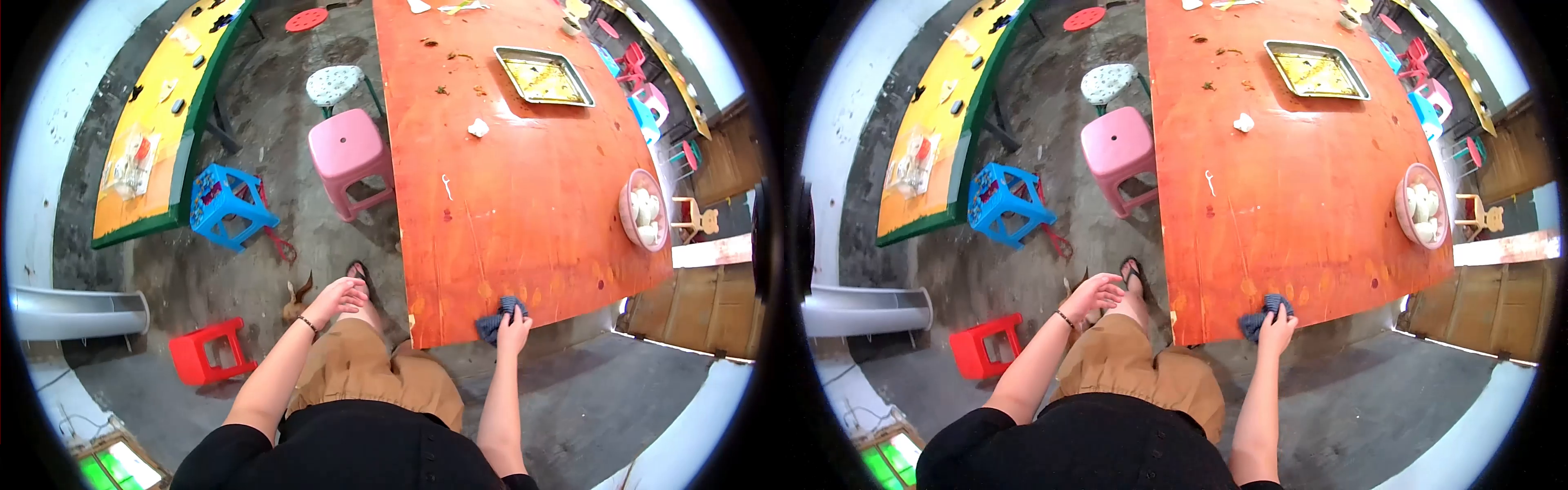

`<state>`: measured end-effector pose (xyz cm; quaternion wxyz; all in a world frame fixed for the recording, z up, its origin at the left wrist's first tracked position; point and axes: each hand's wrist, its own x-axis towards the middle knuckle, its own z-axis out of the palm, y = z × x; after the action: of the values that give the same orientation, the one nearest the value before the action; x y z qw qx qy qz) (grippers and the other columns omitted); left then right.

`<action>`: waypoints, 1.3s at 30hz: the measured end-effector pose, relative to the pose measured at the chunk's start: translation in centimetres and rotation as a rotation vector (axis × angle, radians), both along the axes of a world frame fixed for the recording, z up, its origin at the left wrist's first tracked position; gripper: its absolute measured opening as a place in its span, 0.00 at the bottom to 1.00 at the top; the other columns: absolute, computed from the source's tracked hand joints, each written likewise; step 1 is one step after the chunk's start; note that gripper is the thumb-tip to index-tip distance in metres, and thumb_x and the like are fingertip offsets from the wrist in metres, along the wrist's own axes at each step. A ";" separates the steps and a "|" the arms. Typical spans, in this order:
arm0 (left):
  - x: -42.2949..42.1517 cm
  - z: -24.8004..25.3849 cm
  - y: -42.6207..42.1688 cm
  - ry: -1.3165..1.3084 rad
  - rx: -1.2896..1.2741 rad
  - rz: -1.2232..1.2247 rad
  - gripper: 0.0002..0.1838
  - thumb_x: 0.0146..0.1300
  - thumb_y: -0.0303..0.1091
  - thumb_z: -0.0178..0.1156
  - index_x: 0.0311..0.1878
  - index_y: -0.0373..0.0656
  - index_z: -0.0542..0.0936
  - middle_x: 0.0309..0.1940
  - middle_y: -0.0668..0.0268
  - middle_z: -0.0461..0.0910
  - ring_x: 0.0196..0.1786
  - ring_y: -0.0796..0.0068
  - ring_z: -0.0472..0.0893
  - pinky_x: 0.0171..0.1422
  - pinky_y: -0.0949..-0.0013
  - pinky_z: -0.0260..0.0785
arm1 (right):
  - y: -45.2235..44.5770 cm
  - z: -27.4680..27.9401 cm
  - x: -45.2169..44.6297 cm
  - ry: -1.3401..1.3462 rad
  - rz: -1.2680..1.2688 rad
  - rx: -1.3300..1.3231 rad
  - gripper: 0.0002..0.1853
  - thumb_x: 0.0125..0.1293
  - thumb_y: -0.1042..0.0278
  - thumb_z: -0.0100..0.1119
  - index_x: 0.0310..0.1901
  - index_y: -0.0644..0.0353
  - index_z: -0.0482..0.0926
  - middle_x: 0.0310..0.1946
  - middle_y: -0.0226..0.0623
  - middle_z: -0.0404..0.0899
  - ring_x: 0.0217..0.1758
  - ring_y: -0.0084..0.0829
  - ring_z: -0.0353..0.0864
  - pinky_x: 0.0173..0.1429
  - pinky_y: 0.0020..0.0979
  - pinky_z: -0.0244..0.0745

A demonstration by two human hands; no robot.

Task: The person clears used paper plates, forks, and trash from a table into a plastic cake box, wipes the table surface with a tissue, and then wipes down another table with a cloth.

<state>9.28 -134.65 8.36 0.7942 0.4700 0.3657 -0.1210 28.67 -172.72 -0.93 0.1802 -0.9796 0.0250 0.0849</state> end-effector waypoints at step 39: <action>10.5 0.9 39.8 0.057 0.064 0.085 0.21 0.70 0.44 0.41 0.59 0.41 0.68 0.44 0.61 0.79 0.44 0.74 0.78 0.49 0.70 0.71 | 33.9 -4.0 15.9 0.054 -0.082 0.019 0.25 0.63 0.64 0.53 0.60 0.66 0.68 0.54 0.58 0.64 0.54 0.53 0.71 0.58 0.41 0.68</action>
<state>19.82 -94.88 9.30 0.7725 0.4756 0.4114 -0.0887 44.52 -138.85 -4.88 0.1922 -0.9734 0.0691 0.1042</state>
